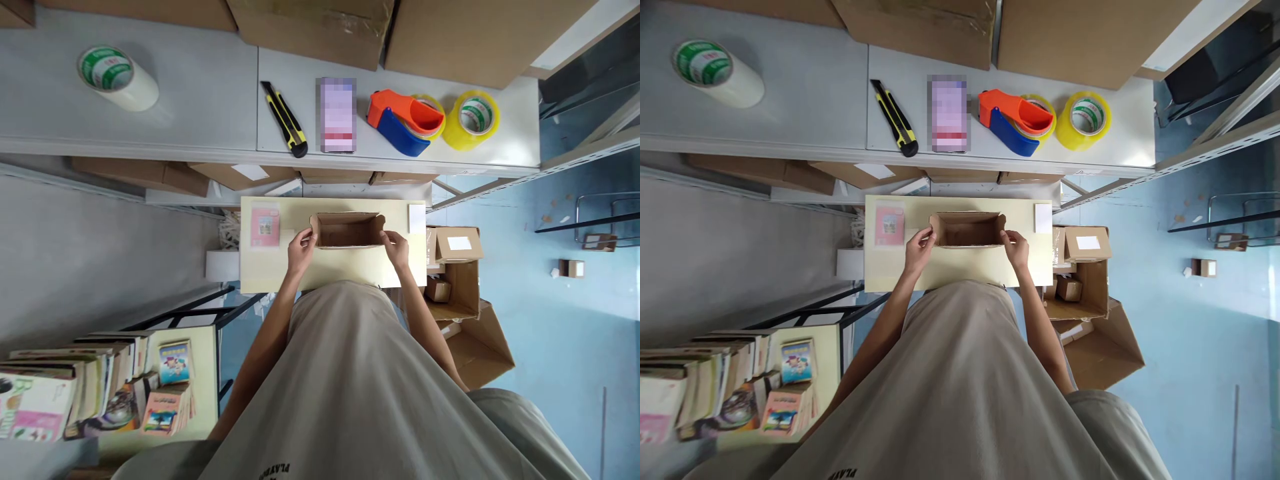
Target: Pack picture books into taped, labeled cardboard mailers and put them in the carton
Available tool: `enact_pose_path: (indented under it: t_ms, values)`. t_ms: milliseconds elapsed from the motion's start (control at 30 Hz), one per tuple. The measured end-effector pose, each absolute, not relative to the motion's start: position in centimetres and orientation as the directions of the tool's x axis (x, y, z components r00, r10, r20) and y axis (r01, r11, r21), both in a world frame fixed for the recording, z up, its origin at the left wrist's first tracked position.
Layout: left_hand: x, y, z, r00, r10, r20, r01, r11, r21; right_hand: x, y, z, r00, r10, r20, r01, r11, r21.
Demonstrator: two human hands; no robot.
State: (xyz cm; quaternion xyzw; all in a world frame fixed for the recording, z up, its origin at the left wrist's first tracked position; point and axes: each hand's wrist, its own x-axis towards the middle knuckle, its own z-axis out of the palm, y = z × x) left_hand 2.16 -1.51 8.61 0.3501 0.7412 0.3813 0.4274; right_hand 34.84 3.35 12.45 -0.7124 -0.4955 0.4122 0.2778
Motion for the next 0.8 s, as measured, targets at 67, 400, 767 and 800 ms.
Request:
enact_pose_path:
  t_ms: [67,400,767,800]
  values:
    - [2.0,-2.0,8.5,-0.388,0.846,-0.365,0.175,0.457,0.872,34.9,3.2,12.8,0.177,0.938,-0.299,0.469,-0.347,-0.812]
    - [-5.3,-3.7,4.8,-0.621,0.673,-0.402,0.291,0.674,0.679,34.9,0.9,17.0,0.283,0.955,-0.088,0.542,-0.235,-0.807]
    - [-13.4,-2.0,1.3,-0.495,0.768,-0.407,0.531,0.638,0.558,26.9,-2.3,22.7,0.108,0.988,0.109,0.651,0.013,-0.759]
    - [-13.1,-1.9,1.2,-0.490,0.770,-0.410,0.535,0.636,0.556,25.8,-2.6,22.9,0.082,0.992,0.097,0.654,0.020,-0.757]
